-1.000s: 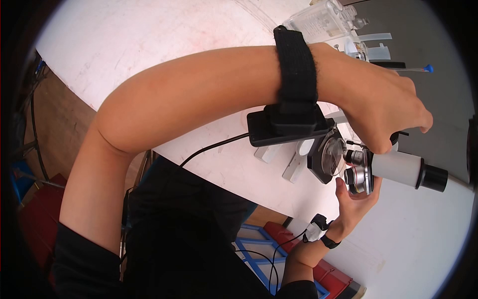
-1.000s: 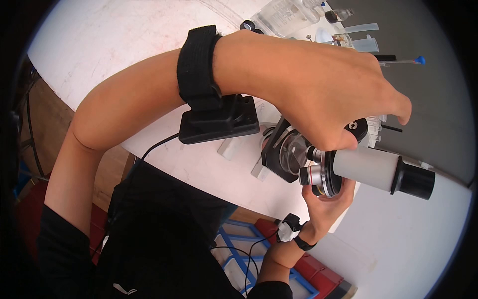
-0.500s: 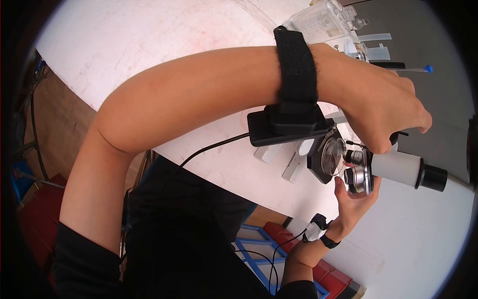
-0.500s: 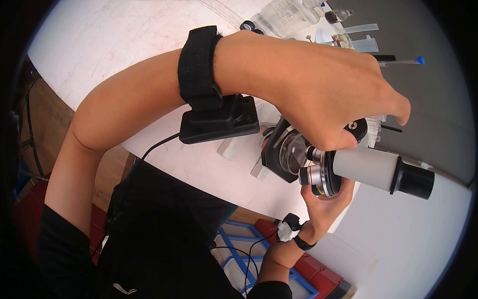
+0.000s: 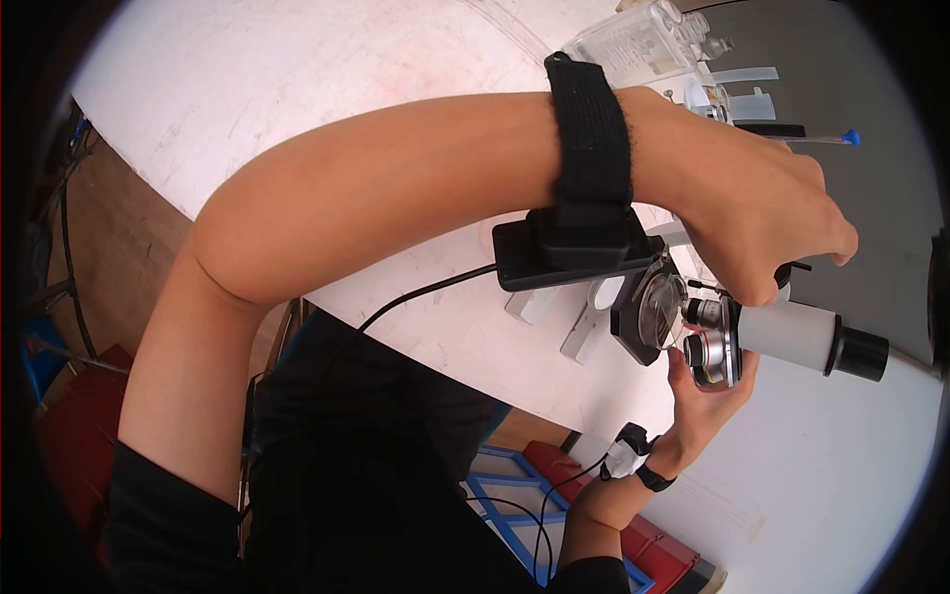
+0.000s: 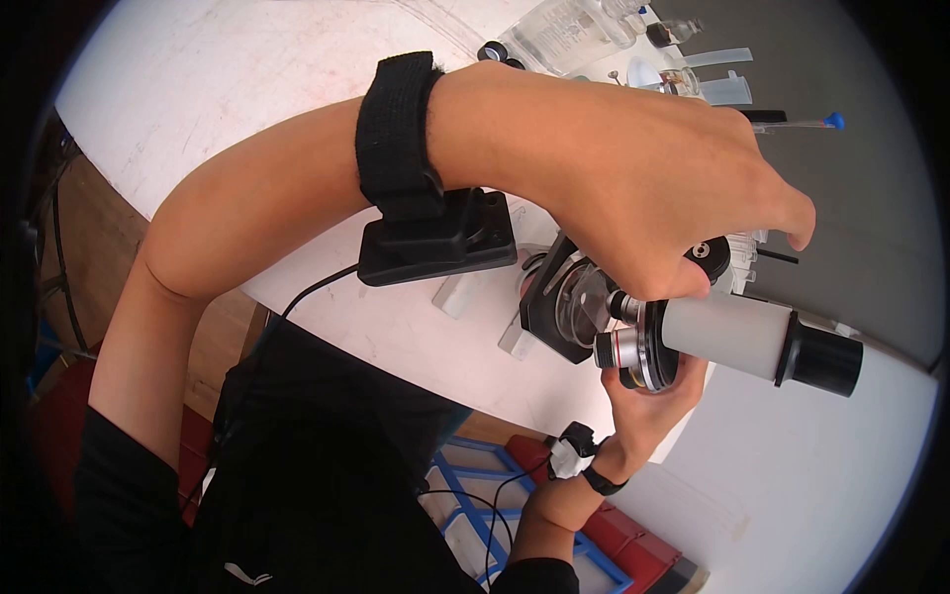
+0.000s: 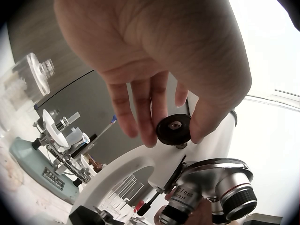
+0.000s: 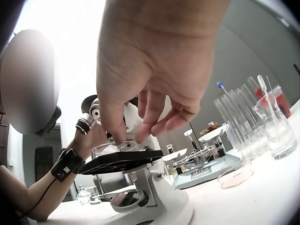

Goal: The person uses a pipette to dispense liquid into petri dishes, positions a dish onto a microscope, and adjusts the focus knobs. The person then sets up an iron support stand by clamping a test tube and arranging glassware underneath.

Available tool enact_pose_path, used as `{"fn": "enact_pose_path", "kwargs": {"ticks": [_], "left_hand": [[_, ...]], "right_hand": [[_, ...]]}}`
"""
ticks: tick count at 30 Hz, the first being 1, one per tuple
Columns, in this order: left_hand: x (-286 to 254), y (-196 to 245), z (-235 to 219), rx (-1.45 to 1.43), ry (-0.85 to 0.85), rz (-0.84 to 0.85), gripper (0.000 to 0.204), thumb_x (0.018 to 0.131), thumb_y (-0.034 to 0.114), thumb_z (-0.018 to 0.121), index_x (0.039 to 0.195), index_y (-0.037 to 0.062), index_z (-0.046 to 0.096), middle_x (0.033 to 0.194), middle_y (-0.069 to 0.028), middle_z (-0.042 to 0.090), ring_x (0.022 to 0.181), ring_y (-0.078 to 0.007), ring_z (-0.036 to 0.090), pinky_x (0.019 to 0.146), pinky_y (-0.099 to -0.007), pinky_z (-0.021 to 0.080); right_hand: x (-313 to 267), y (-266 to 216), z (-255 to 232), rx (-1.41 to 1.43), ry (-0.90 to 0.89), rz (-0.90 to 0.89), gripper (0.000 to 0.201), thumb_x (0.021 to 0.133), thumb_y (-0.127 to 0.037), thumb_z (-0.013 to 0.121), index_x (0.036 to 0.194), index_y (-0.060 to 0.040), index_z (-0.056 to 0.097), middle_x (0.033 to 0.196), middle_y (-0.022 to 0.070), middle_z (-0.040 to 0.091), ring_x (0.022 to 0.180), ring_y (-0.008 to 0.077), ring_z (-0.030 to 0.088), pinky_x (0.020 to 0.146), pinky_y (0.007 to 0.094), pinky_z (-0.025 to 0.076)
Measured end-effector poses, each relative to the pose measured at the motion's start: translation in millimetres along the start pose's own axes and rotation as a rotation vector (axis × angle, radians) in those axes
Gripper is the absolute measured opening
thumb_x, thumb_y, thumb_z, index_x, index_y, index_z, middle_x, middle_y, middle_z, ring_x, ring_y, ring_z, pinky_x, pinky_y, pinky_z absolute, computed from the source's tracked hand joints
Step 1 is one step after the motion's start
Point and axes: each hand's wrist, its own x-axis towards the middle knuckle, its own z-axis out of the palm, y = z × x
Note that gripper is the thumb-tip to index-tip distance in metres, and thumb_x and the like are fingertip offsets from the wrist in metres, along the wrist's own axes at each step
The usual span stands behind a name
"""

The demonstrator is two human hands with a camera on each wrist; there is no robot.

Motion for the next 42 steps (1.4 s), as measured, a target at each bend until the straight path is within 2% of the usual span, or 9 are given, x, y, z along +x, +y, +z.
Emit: {"fn": "enact_pose_path", "kwargs": {"ticks": [6,11,16,19,24,42], "left_hand": [[0.8,1.6,-0.5,0.014,0.000,-0.002,0.059,0.067,0.012,0.062,0.125,-0.0003,0.055,0.084,-0.0217,0.067,0.083,-0.0373,0.065,0.072,-0.0434,0.053],[0.7,1.5,-1.4,-0.006,-0.009,-0.011,0.059,0.067,0.012,0.062,0.125,-0.0005,0.055,0.082,-0.0213,0.067,0.082,-0.0375,0.065,0.072,-0.0436,0.053],[1.2,2.7,-0.5,0.000,0.033,0.007,0.059,0.067,0.011,0.062,0.124,-0.0010,0.055,0.081,-0.0212,0.067,0.080,-0.0374,0.065,0.072,-0.0436,0.053],[1.8,6.7,-4.8,-0.007,-0.039,-0.051,0.060,0.067,0.012,0.062,0.125,-0.0007,0.055,0.083,-0.0216,0.067,0.082,-0.0374,0.065,0.074,-0.0437,0.053],[0.4,3.5,-3.7,0.006,-0.029,-0.038,0.059,0.068,0.013,0.063,0.125,0.0001,0.055,0.089,-0.0225,0.067,0.088,-0.0377,0.065,0.079,-0.0440,0.052],[5.1,4.5,-4.2,0.004,-0.052,-0.047,0.059,0.067,0.013,0.061,0.125,0.0009,0.055,0.091,-0.0220,0.067,0.092,-0.0379,0.064,0.081,-0.0442,0.052]], "right_hand": [[0.2,1.2,-1.1,0.005,0.006,0.007,0.075,0.066,-0.010,0.083,0.131,0.0036,0.048,0.109,0.0115,0.061,0.091,0.0176,0.062,0.082,0.0289,0.050],[0.5,-0.2,-0.9,-0.037,0.030,-0.017,0.076,0.066,-0.010,0.083,0.131,0.0034,0.048,0.110,0.0110,0.060,0.090,0.0174,0.061,0.083,0.0287,0.049],[-0.9,4.6,-1.9,-0.017,0.010,0.014,0.072,0.066,-0.011,0.083,0.128,0.0027,0.050,0.101,0.0099,0.062,0.089,0.0161,0.060,0.081,0.0281,0.049],[-0.4,5.3,-1.4,-0.007,0.010,0.010,0.071,0.066,-0.012,0.084,0.127,0.0024,0.051,0.098,0.0093,0.062,0.089,0.0156,0.059,0.081,0.0280,0.049],[0.2,4.5,-0.1,-0.003,0.009,-0.005,0.072,0.067,-0.016,0.084,0.128,0.0027,0.050,0.099,0.0095,0.062,0.089,0.0163,0.060,0.082,0.0284,0.049],[1.8,2.3,0.8,0.006,0.040,0.004,0.071,0.067,-0.016,0.084,0.127,0.0031,0.051,0.100,0.0095,0.062,0.088,0.0153,0.060,0.080,0.0273,0.049]]}}
